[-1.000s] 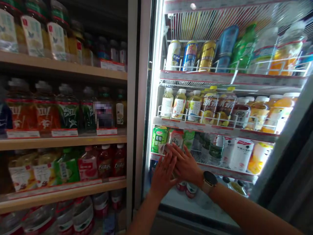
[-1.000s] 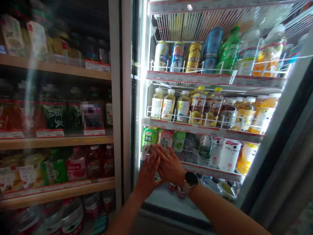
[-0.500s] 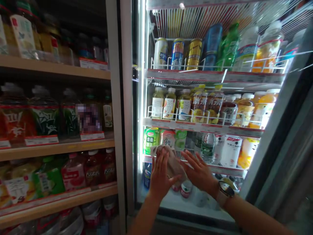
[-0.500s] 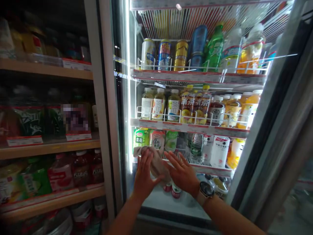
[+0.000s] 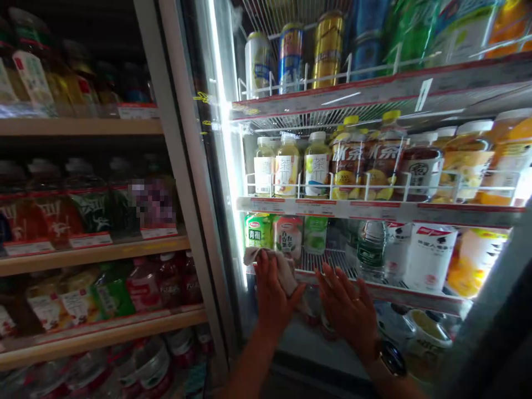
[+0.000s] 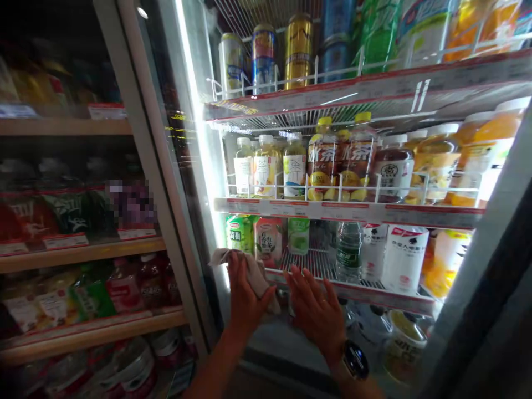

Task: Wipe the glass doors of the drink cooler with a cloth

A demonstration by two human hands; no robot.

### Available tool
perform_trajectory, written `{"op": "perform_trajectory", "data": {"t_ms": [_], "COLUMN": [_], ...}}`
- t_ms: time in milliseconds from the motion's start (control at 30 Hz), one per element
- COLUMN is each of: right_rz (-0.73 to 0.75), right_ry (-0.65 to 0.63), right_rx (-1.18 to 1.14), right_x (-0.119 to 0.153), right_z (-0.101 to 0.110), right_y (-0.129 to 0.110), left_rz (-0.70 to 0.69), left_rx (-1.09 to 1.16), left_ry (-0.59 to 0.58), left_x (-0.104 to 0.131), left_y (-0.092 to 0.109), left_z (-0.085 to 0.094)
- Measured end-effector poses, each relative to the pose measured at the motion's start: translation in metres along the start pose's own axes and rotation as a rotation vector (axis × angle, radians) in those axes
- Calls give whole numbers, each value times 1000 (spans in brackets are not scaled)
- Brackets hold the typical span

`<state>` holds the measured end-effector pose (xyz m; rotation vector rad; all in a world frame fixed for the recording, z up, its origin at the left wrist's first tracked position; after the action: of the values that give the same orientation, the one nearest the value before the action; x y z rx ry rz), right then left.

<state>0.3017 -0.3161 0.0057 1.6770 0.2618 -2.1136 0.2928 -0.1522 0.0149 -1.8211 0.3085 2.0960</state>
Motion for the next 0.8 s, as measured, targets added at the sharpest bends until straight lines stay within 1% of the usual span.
{"op": "perform_trajectory", "data": {"t_ms": [100,200,300,367,433,500,567,633,700,733,800], "right_rz": [-17,-12,-31,-61,-108,-166,-233,-293,-327,-333,-329], "right_ry": [20,-8,-20,-1,25,34,23,-9,-37,-48,-63], "right_rx": [-27,-64,-135,-204,-267,-301,-302,-292,-287,-282,-279], "right_x": [1,1,-1,0,3,9,16,23,28,30,33], "right_z": [2,2,5,10,15,19,20,19,16,15,13], "right_y": [3,5,8,11,15,19,23,25,25,24,21], "left_rz": [0,-7,-99,-178,-204,-146,-38,48,103,130,201], "left_rx": [-40,-46,-37,-30,-33,-43,-54,-74,-96,-101,-96], "left_ry": [-14,-43,-103,-132,-130,-109,-68,-16,17,23,25], "left_x": [2,11,16,9,-9,-35,-59,-72,-69,-60,-34], "left_y": [7,24,44,52,51,43,33,27,25,25,24], "left_z": [-4,-8,-13,-16,-16,-13,-11,-9,-9,-10,-13]}}
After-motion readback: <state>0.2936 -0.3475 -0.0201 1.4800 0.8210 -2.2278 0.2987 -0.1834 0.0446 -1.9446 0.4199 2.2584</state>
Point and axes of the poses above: each hand's wrist, its own x-axis away from the middle knuckle, its own z-axis out of the back of the hand, y = z × x, the point moved 6 cm from there along -x, towards the middle knuckle, and after that the axes turned 10 degrees about -z, right-handed, at the moved point
